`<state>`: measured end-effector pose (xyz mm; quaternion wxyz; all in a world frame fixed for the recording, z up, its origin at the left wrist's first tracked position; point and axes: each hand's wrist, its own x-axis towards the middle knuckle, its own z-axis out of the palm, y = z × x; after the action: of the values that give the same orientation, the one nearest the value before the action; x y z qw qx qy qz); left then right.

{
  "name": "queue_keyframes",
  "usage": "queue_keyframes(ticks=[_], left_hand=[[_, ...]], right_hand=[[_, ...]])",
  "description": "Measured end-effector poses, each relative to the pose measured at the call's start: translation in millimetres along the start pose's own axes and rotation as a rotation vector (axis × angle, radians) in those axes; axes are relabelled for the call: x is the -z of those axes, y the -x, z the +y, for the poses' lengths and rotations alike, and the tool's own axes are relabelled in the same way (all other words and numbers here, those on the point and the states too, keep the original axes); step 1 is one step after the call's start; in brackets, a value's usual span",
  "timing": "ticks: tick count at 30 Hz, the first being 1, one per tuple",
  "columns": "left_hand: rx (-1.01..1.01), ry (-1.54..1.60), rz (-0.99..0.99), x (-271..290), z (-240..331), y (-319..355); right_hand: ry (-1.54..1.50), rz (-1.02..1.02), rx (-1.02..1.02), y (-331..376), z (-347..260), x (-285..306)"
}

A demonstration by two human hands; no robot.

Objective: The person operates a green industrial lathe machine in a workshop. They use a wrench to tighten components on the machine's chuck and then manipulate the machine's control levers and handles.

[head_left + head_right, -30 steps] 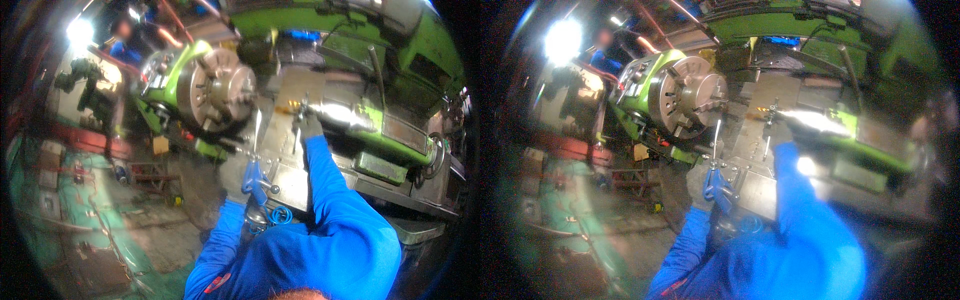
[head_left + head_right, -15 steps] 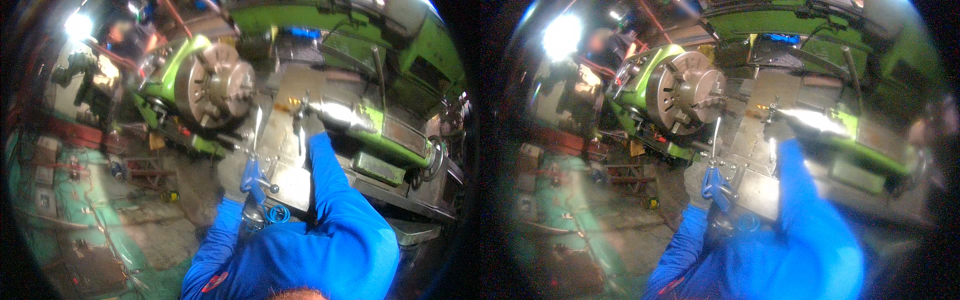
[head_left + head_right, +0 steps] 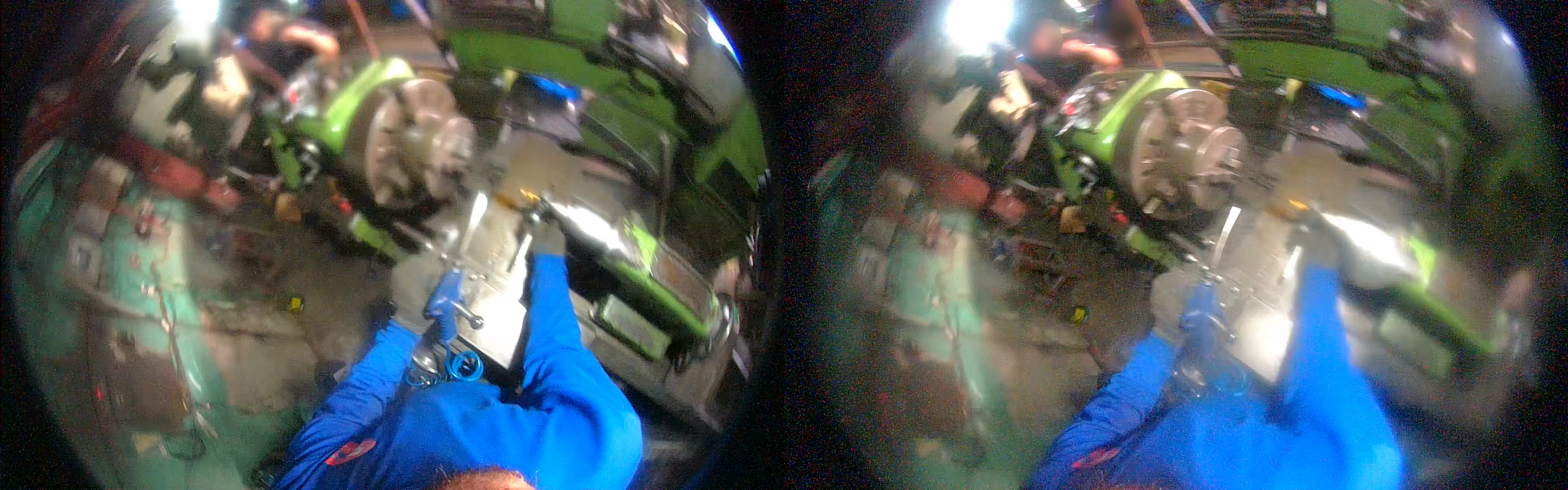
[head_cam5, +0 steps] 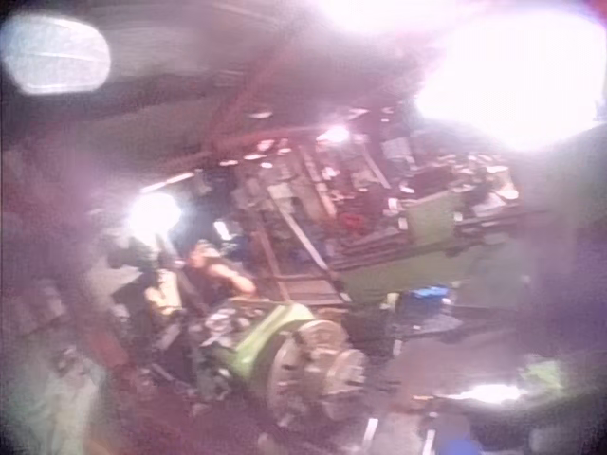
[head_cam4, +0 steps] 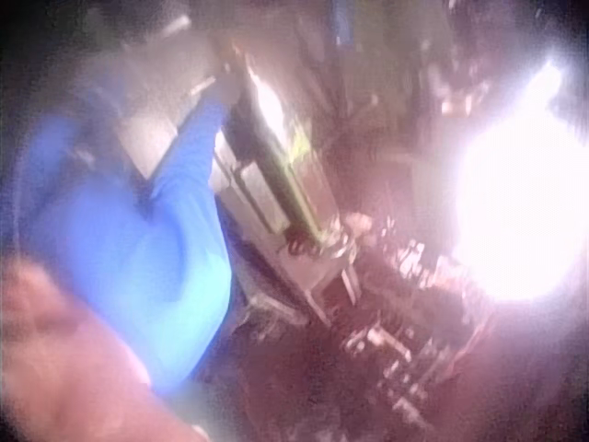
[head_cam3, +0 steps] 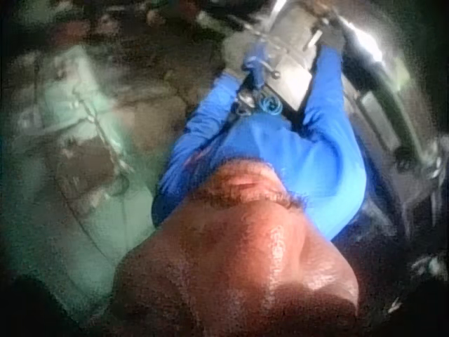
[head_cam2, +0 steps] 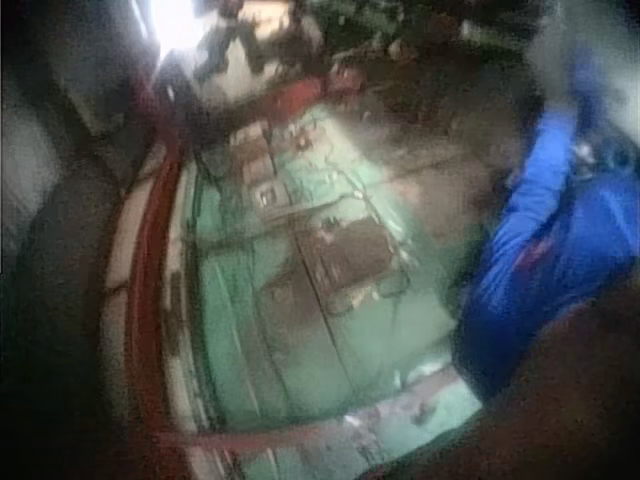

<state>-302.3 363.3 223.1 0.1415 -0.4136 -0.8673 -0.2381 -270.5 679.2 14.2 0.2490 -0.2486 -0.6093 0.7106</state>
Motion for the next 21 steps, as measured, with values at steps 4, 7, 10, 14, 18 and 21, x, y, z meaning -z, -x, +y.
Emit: queue_keyframes(ticks=[4, 7, 10, 14, 18, 21], left_hand=[[0.099, -0.099, -0.189, 3, 3, -1], [0.120, -0.108, -0.254, 7, -1, 7], [0.128, -0.063, -0.163, -9, -15, 24], [0.076, -0.096, -0.057, -25, -23, 34], [0.067, -0.147, -0.066, -25, -23, 32], [0.138, -0.124, -0.210, 4, 4, 2]], right_hand=[[-0.648, -0.213, -0.094, -17, 46, 14], [-0.917, -0.237, -0.178, -25, 51, 7], [-0.814, -0.086, -0.236, -25, 41, -4], [-0.896, -0.098, -0.230, -2, 14, -16], [-1.168, -0.176, -0.249, 7, 2, -23], [-0.799, 0.039, -0.182, -19, 21, -11]])
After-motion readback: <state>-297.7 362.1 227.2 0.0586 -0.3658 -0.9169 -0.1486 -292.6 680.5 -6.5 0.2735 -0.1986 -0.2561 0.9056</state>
